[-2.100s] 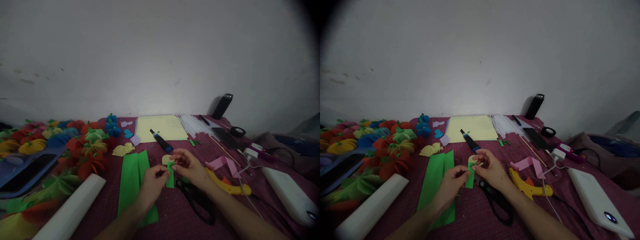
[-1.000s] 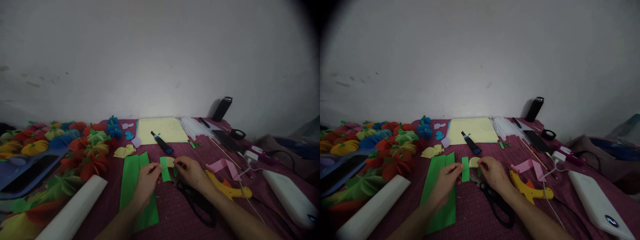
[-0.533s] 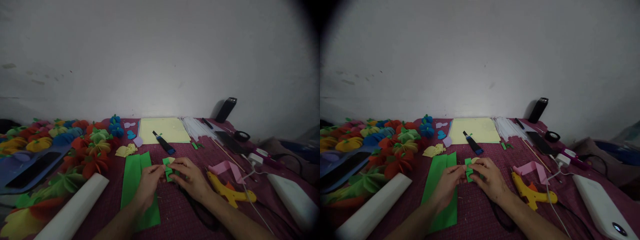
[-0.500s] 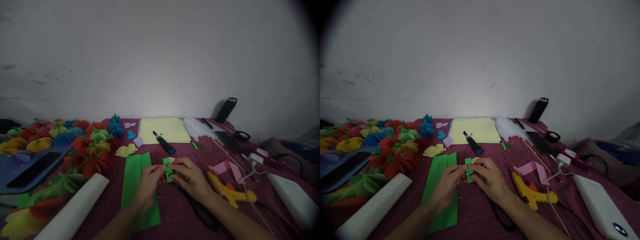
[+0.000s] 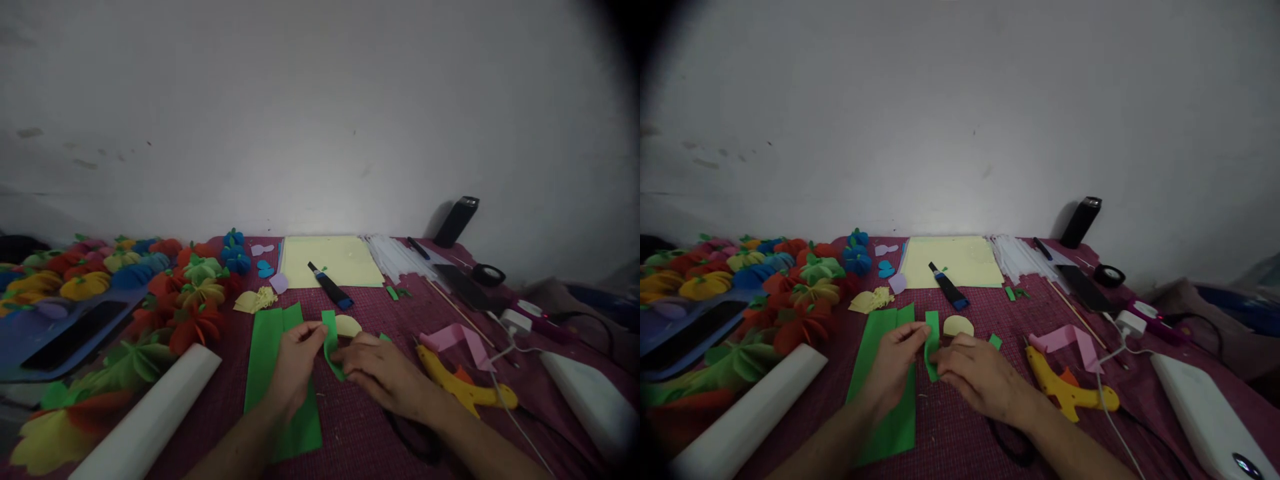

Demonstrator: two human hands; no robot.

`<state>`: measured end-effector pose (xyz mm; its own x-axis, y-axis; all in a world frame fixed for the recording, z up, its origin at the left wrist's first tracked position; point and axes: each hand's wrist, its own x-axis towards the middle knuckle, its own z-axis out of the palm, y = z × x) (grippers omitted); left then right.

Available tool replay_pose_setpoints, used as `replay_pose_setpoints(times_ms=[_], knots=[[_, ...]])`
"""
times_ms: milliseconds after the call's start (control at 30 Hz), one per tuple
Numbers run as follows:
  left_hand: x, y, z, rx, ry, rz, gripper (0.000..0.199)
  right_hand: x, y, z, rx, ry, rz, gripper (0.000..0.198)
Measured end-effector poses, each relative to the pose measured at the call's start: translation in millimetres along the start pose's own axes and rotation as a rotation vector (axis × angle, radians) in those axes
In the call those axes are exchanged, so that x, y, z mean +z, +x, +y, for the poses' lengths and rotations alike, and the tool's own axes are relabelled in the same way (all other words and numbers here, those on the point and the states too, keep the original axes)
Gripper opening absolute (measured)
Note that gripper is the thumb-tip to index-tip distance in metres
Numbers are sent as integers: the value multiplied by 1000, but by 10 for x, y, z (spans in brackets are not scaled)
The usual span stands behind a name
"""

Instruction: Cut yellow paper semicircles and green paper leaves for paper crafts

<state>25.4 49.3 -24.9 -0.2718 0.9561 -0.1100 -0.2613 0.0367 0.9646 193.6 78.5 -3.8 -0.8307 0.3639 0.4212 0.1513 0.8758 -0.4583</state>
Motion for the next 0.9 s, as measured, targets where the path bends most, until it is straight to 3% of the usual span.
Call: replay_pose_setpoints(times_ms=[100, 467, 667, 800, 900], knots=[[15, -22, -9, 19, 41, -29, 15, 20, -3, 4, 83, 21, 10, 12], [87, -72, -53, 32, 100, -108, 13, 68, 34, 30, 466, 219, 283, 7], [94, -106, -73, 154, 240, -156, 11, 85, 60, 80, 602, 488, 417, 8], [93, -111, -67, 175, 248, -192, 13, 104, 49, 131, 639, 670, 431, 27], [98, -111, -62, 179, 250, -204, 15, 91, 46, 149, 661, 689, 417, 24]])
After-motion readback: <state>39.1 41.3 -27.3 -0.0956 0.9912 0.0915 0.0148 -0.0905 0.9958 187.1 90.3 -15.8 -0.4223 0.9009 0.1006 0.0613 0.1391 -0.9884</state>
